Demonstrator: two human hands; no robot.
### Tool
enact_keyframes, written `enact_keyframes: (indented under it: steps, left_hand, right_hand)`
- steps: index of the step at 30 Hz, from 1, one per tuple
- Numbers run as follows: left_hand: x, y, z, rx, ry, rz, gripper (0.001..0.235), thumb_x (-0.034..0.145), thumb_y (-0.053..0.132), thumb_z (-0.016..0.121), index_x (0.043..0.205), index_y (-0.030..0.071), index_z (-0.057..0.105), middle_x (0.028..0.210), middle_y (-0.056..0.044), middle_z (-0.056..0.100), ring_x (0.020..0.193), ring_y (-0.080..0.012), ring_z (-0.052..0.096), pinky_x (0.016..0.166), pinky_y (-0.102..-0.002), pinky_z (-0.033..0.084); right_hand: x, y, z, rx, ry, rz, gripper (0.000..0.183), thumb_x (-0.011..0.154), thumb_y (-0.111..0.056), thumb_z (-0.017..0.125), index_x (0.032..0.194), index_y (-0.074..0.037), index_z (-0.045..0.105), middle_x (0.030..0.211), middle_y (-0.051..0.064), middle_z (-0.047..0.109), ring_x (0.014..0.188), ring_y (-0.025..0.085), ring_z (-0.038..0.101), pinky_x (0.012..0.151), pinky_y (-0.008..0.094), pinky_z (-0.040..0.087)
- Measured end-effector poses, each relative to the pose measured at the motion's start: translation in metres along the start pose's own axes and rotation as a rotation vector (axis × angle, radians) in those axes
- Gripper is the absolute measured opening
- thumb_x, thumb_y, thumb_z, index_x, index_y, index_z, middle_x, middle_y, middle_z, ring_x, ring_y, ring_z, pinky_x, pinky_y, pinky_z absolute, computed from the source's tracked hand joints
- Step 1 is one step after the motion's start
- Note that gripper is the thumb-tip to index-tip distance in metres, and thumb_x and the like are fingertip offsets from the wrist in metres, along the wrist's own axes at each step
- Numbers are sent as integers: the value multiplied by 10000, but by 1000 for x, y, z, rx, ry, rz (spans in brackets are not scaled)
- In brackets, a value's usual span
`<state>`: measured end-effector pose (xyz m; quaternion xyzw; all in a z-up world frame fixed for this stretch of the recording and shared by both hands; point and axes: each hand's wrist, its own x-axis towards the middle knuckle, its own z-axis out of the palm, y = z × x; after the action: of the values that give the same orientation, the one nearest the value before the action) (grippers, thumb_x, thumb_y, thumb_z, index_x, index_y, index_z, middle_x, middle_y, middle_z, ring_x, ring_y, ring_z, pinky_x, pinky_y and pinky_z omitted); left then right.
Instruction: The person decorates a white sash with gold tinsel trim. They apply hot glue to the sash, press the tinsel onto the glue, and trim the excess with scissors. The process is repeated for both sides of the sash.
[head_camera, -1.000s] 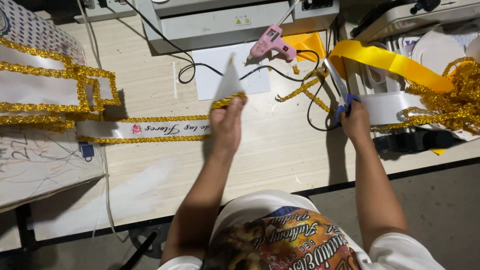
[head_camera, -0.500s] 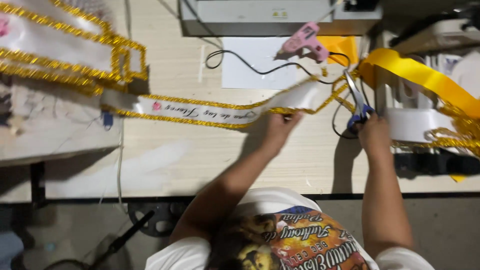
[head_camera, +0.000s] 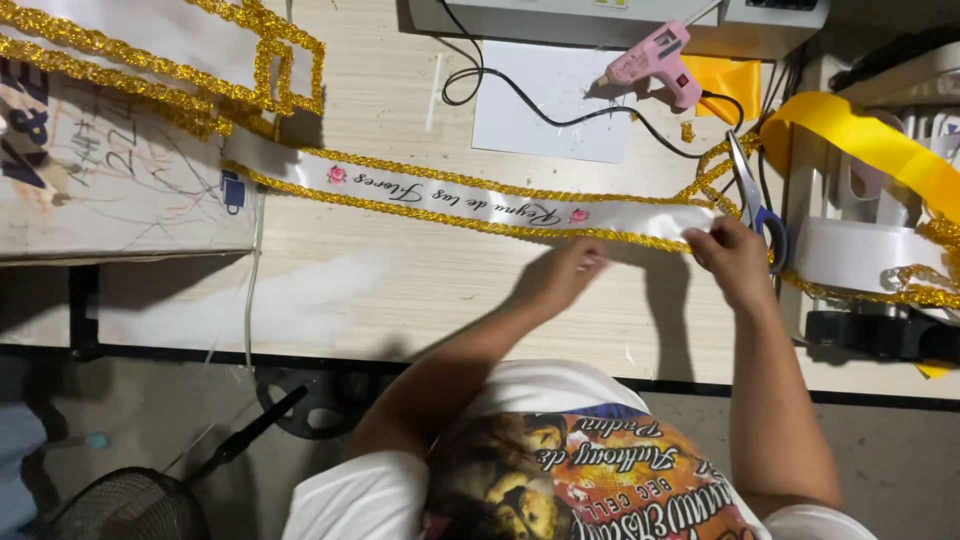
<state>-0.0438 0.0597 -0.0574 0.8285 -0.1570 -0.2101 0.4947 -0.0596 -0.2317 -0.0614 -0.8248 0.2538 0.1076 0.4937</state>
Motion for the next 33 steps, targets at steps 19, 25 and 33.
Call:
enact_keyframes:
  steps: [19, 25, 33]
  left_hand:
    - [-13, -134, -68, 800, 537, 231, 487, 951, 340, 694, 1362, 97, 600, 1469, -204, 506, 1417, -417, 411, 1180, -585, 324]
    - [-12, -139, -67, 733, 493, 298, 442, 995, 299, 672, 1385, 100, 611, 1526, -168, 492, 1464, -351, 422, 1233, -529, 338]
    - [-12, -146, -67, 710, 496, 296, 449, 999, 292, 675, 1387, 79, 597, 1541, -146, 495, 1480, -316, 433, 1239, -477, 370]
  right_hand:
    - [40, 35, 62, -551, 497, -814, 326, 927, -43, 809, 1207, 14, 652, 1212, 221, 666, 1158, 403, 596, 1002, 494, 481]
    - [22, -17, 185, -563, 51, -935, 551, 958, -244, 706, 1431, -13, 541, 1528, 212, 501, 1429, 446, 421, 1172, 562, 344]
    - [4, -46, 201, -754, -4, -816, 598, 1055, -401, 514, 1558, -89, 435, 1642, 157, 382, 1540, 374, 286, 1223, 618, 165]
